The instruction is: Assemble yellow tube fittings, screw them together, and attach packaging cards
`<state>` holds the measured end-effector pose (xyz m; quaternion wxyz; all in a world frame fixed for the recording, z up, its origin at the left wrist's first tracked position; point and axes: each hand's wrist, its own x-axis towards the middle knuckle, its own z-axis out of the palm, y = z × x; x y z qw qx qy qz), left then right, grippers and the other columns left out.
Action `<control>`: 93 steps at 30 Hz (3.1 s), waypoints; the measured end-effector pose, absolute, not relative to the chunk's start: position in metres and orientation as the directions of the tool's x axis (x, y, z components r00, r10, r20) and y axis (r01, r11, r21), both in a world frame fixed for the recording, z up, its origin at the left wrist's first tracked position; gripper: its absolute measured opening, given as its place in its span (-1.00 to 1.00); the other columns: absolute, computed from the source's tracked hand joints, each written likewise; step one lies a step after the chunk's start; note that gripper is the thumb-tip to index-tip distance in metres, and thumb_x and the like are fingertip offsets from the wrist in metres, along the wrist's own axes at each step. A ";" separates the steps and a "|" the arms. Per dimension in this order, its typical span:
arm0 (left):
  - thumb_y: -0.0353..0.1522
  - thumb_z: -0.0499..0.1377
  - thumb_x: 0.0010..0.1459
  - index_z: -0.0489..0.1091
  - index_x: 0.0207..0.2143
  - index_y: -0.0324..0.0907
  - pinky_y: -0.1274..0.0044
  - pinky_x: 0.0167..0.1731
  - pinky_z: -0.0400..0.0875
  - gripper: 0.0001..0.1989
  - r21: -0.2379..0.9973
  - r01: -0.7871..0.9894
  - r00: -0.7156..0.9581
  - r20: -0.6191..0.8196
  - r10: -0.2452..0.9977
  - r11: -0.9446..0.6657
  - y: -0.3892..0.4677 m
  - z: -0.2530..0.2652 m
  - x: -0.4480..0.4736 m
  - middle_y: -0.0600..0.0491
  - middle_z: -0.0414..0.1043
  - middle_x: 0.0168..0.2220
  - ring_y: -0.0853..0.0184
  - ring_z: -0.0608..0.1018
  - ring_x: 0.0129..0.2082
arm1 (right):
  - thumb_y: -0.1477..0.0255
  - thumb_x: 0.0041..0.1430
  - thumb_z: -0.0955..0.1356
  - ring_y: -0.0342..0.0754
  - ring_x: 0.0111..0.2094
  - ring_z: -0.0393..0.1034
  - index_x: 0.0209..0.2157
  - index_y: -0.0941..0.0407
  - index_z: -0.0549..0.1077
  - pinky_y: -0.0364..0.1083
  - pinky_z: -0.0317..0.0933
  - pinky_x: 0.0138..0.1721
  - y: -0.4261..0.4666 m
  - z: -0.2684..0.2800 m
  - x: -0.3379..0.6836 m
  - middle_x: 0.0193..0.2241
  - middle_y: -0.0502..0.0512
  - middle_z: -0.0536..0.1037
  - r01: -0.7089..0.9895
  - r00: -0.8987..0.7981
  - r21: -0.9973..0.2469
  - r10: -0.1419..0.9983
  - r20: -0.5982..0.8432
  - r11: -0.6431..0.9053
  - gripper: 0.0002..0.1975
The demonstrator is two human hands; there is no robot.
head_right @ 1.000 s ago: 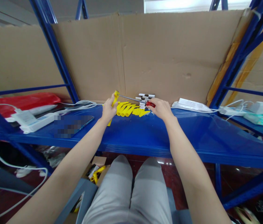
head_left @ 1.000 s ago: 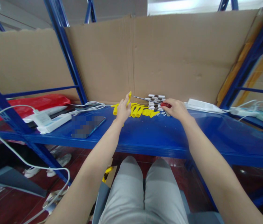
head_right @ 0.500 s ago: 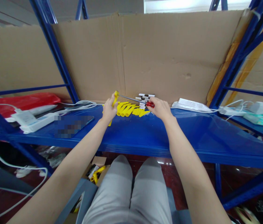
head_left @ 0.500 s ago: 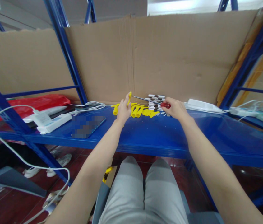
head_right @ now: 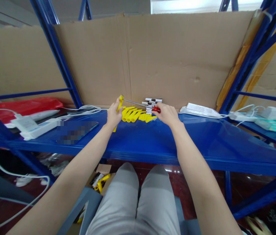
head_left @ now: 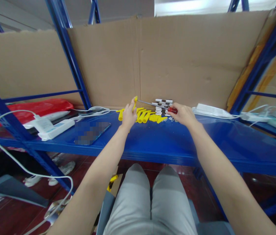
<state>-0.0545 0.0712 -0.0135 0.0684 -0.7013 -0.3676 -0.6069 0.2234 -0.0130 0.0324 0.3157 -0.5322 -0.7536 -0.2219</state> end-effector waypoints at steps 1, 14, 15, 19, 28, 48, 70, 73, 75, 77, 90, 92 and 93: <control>-0.11 -0.01 0.35 0.28 0.25 -0.09 0.31 0.05 0.41 -0.50 0.343 0.602 -0.006 0.905 0.426 -0.721 0.071 -0.013 -0.054 -0.12 0.52 -0.09 0.12 0.56 -0.01 | 0.28 0.21 0.33 0.11 -0.31 0.48 -0.20 0.06 0.49 -0.09 0.10 -0.41 -0.013 0.033 0.224 -0.35 0.16 0.62 0.945 -0.222 -0.007 0.659 0.719 0.327 -0.80; -0.29 0.07 0.26 0.34 0.21 -0.09 0.36 -0.01 0.44 -0.53 0.295 0.647 0.027 0.913 0.408 -0.703 0.076 -0.012 -0.058 -0.05 0.55 -0.19 0.17 0.57 -0.11 | 0.29 0.23 0.29 0.07 -0.26 0.47 -0.23 0.06 0.56 -0.08 0.15 -0.36 -0.014 0.031 0.231 -0.28 0.16 0.63 0.915 -0.282 0.021 0.602 0.747 0.403 -0.76; -0.31 0.07 0.25 0.34 0.21 -0.11 0.36 -0.02 0.44 -0.52 0.297 0.654 0.027 0.910 0.414 -0.695 0.075 -0.012 -0.057 -0.06 0.55 -0.19 0.18 0.57 -0.11 | 0.29 0.24 0.29 0.07 -0.24 0.47 -0.22 0.06 0.56 -0.07 0.16 -0.35 -0.014 0.031 0.232 -0.26 0.17 0.63 0.915 -0.282 0.018 0.605 0.745 0.404 -0.76; -0.32 0.07 0.24 0.33 0.21 -0.11 0.37 -0.04 0.45 -0.51 0.317 0.645 0.031 0.899 0.438 -0.696 0.075 -0.011 -0.057 -0.07 0.55 -0.19 0.17 0.56 -0.12 | 0.29 0.26 0.29 0.10 -0.19 0.48 -0.15 0.08 0.57 -0.05 0.20 -0.31 -0.014 0.032 0.232 -0.20 0.21 0.63 0.918 -0.278 0.011 0.622 0.732 0.397 -0.73; -0.24 0.05 0.27 0.33 0.21 -0.08 0.38 -0.06 0.45 -0.54 0.313 0.645 0.016 0.906 0.423 -0.697 0.077 -0.013 -0.057 -0.04 0.53 -0.21 0.18 0.56 -0.15 | 0.27 0.27 0.29 0.11 -0.23 0.48 -0.16 0.06 0.56 -0.07 0.15 -0.38 -0.012 0.031 0.227 -0.23 0.20 0.64 0.937 -0.263 0.019 0.667 0.697 0.349 -0.74; -0.20 0.04 0.33 0.32 0.23 -0.09 0.32 0.05 0.40 -0.54 0.333 0.603 0.018 0.903 0.430 -0.725 0.072 -0.013 -0.054 -0.08 0.53 -0.15 0.15 0.57 -0.08 | 0.35 0.22 0.32 0.09 -0.25 0.45 -0.20 0.09 0.50 -0.09 0.10 -0.39 -0.016 0.033 0.227 -0.26 0.19 0.60 0.941 -0.263 0.057 0.613 0.745 0.335 -0.83; -0.38 0.06 0.25 0.31 0.24 -0.16 0.43 -0.10 0.43 -0.50 0.269 0.728 0.042 0.900 0.434 -0.631 0.071 -0.010 -0.056 -0.03 0.53 -0.24 0.22 0.55 -0.19 | 0.22 0.24 0.33 0.10 -0.24 0.48 -0.12 0.07 0.52 -0.09 0.14 -0.37 -0.013 0.031 0.229 -0.27 0.18 0.62 0.934 -0.266 0.047 0.600 0.754 0.355 -0.72; -0.40 0.06 0.24 0.30 0.24 -0.16 0.42 -0.08 0.42 -0.49 0.264 0.732 0.047 0.900 0.433 -0.628 0.069 -0.010 -0.055 -0.04 0.53 -0.22 0.22 0.55 -0.17 | 0.25 0.23 0.34 0.10 -0.25 0.48 -0.15 0.07 0.50 -0.10 0.13 -0.37 -0.014 0.032 0.230 -0.28 0.16 0.62 0.935 -0.256 0.042 0.591 0.765 0.352 -0.76; -0.39 0.06 0.24 0.31 0.24 -0.17 0.42 -0.09 0.43 -0.50 0.255 0.733 0.051 0.904 0.424 -0.631 0.069 -0.009 -0.055 -0.04 0.54 -0.22 0.22 0.55 -0.17 | 0.27 0.23 0.33 0.10 -0.23 0.47 -0.20 0.08 0.50 -0.09 0.13 -0.37 -0.014 0.032 0.230 -0.27 0.19 0.61 0.930 -0.276 0.063 0.575 0.771 0.362 -0.79; -0.37 0.06 0.24 0.31 0.23 -0.17 0.42 -0.10 0.43 -0.50 0.250 0.729 0.055 0.907 0.418 -0.638 0.069 -0.010 -0.056 -0.04 0.54 -0.22 0.22 0.55 -0.18 | 0.28 0.25 0.32 0.10 -0.22 0.46 -0.22 0.09 0.50 -0.09 0.13 -0.36 -0.014 0.032 0.230 -0.26 0.21 0.61 0.921 -0.300 0.085 0.554 0.777 0.380 -0.80; -0.30 0.03 0.29 0.30 0.23 -0.11 0.39 -0.05 0.43 -0.53 0.263 0.705 0.042 0.912 0.408 -0.659 0.070 -0.010 -0.055 -0.05 0.53 -0.20 0.19 0.56 -0.14 | 0.26 0.31 0.26 0.10 -0.21 0.47 -0.18 0.10 0.53 -0.07 0.17 -0.35 -0.013 0.030 0.228 -0.25 0.23 0.62 0.919 -0.292 0.053 0.586 0.756 0.390 -0.72; -0.31 0.03 0.30 0.29 0.24 -0.12 0.39 -0.04 0.43 -0.53 0.264 0.702 0.043 0.912 0.409 -0.662 0.069 -0.009 -0.056 -0.05 0.53 -0.20 0.20 0.56 -0.14 | 0.24 0.30 0.26 0.11 -0.24 0.48 -0.19 0.10 0.52 -0.07 0.16 -0.37 -0.014 0.030 0.226 -0.28 0.23 0.62 0.924 -0.280 0.034 0.616 0.736 0.380 -0.72; -0.31 0.02 0.31 0.28 0.24 -0.13 0.38 -0.04 0.43 -0.53 0.265 0.700 0.043 0.911 0.410 -0.664 0.068 -0.009 -0.056 -0.06 0.53 -0.20 0.20 0.56 -0.14 | 0.23 0.29 0.27 0.11 -0.25 0.48 -0.20 0.10 0.52 -0.07 0.16 -0.37 -0.014 0.031 0.225 -0.29 0.23 0.62 0.928 -0.271 0.023 0.630 0.728 0.373 -0.72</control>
